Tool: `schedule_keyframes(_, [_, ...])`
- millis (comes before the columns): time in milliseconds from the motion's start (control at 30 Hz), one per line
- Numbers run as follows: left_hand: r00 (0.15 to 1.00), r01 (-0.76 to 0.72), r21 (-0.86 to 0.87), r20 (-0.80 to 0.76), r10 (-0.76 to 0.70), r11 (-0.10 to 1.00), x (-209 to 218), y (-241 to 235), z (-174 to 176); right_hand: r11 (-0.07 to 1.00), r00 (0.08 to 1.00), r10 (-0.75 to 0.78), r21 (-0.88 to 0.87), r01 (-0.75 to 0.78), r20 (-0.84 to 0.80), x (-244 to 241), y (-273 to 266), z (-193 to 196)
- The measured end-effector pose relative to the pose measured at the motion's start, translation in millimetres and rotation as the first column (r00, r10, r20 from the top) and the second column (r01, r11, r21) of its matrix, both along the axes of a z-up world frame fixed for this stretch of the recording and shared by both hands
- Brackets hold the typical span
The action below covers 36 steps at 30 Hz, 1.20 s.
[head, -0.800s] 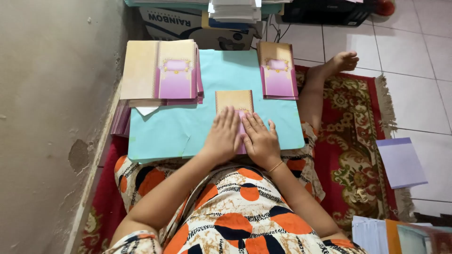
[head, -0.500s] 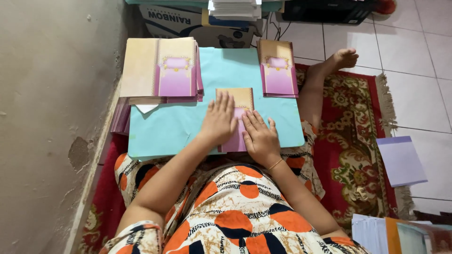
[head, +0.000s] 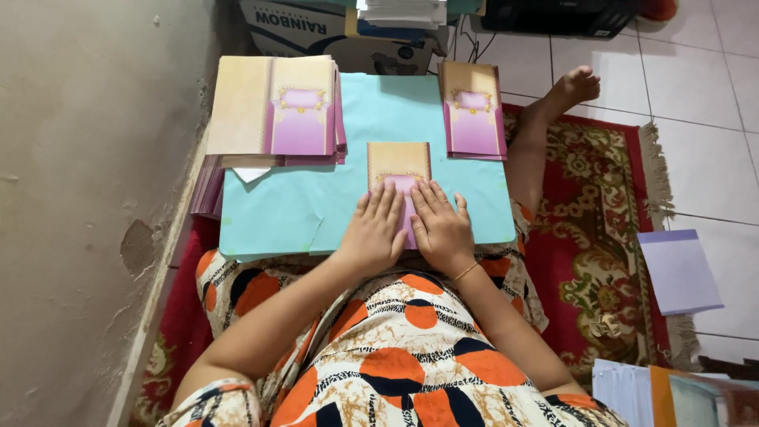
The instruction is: The person folds and stacks printed invitation cards manually on a low workspace.
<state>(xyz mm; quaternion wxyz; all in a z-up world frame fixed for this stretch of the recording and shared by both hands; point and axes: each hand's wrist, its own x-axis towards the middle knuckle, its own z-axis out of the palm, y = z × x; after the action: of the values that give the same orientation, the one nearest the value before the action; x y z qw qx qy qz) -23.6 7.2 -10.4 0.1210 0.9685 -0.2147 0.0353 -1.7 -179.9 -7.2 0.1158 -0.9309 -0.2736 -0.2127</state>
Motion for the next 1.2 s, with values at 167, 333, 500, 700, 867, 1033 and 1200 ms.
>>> schedule_keyframes(167, [0.987, -0.152, -0.041, 0.052, 0.154, 0.987, 80, 4, -20, 1.0, 1.0, 0.001, -0.001, -0.001, -0.006, -2, 0, 0])
schedule_keyframes(333, [0.975, -0.213, -0.095, 0.04, 0.217, 0.972, 73, -1, -11, 1.0, 1.0, 0.008, 0.0, -0.008, -0.019, -2, -1, 3])
schedule_keyframes(500, [0.993, -0.058, -0.061, 0.096, 0.064, 0.996, -1, -6, -5, 1.0, 1.0, 0.002, -0.005, -0.002, 0.011, 0, -1, 0])
schedule_keyframes(700, [0.99, -0.105, -0.032, 0.092, 0.108, 0.994, 34, -7, -20, 1.0, 1.0, 0.007, -0.01, -0.007, 0.02, 0, 1, 1])
schedule_keyframes(867, [0.972, -0.226, -0.115, 0.033, 0.231, 0.967, 81, -1, -22, 1.0, 1.0, 0.02, -0.008, -0.02, -0.014, -2, -2, 1])
schedule_keyframes(1033, [0.98, -0.175, -0.075, 0.087, 0.181, 0.982, 29, -7, -18, 1.0, 0.999, 0.02, -0.002, -0.02, -0.039, -1, -2, 2])
schedule_keyframes(1200, [0.99, -0.139, -0.116, 0.005, 0.141, 0.983, -4, -3, -1, 0.997, 0.995, -0.02, -0.079, 0.013, -0.093, -2, 0, -6])
